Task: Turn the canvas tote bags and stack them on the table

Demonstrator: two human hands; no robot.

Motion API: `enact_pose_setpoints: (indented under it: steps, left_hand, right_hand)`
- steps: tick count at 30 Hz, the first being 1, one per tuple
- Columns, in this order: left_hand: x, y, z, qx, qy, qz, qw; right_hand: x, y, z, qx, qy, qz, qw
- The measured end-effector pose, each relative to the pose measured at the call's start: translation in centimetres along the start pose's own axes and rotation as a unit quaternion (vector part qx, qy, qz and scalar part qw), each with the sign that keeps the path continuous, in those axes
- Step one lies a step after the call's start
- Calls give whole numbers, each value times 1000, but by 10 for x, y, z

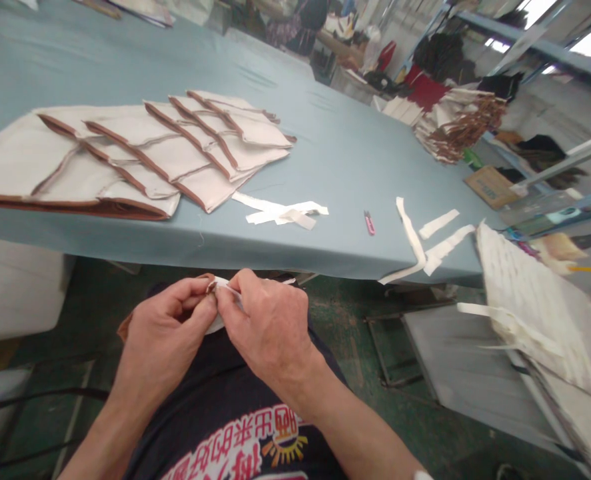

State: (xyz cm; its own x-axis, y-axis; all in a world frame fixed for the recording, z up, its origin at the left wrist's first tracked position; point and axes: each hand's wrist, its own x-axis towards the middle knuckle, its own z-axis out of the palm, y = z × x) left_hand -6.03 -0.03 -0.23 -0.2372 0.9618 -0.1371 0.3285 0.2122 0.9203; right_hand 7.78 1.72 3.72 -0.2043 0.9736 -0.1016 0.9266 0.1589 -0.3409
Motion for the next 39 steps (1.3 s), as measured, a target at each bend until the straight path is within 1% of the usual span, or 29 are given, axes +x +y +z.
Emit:
enact_pose_setpoints:
  steps: [3, 7, 11, 15, 17, 20, 25, 29, 34, 39]
  left_hand:
    - [-4, 6, 3, -24, -3, -11, 1000]
    - [-6, 10, 5, -16, 18, -7, 1000]
    - [-8, 7, 7, -3, 26, 7, 1000]
    - [-11, 2, 5, 30, 58, 17, 998]
    - [-12, 2, 2, 32, 58, 11, 998]
    - [-11, 3, -5, 17, 39, -19, 999]
    - [-9, 4, -12, -41, 34, -88, 995]
    - [-10, 6, -12, -59, 17, -115, 991]
    - [-9, 7, -13, -43, 11, -95, 995]
    - [-10, 4, -13, -24, 2, -77, 997]
  right_hand:
    - [1, 2, 1, -12, 14, -5, 1000]
    - [0, 4, 3, -22, 23, -17, 999]
    - [-1, 5, 1, -28, 25, -30, 999]
    - [0, 9, -9, -28, 10, -13, 999]
    - [1, 13, -13, -3, 12, -14, 1000]
    - [0, 20, -14, 68, 32, -50, 996]
    - [-3, 29, -8, 182, 70, -126, 973]
    - [-4, 31, -7, 237, 84, -145, 957]
    - [-1, 32, -8, 314, 61, -152, 935]
    - [2, 33, -6, 359, -4, -100, 928]
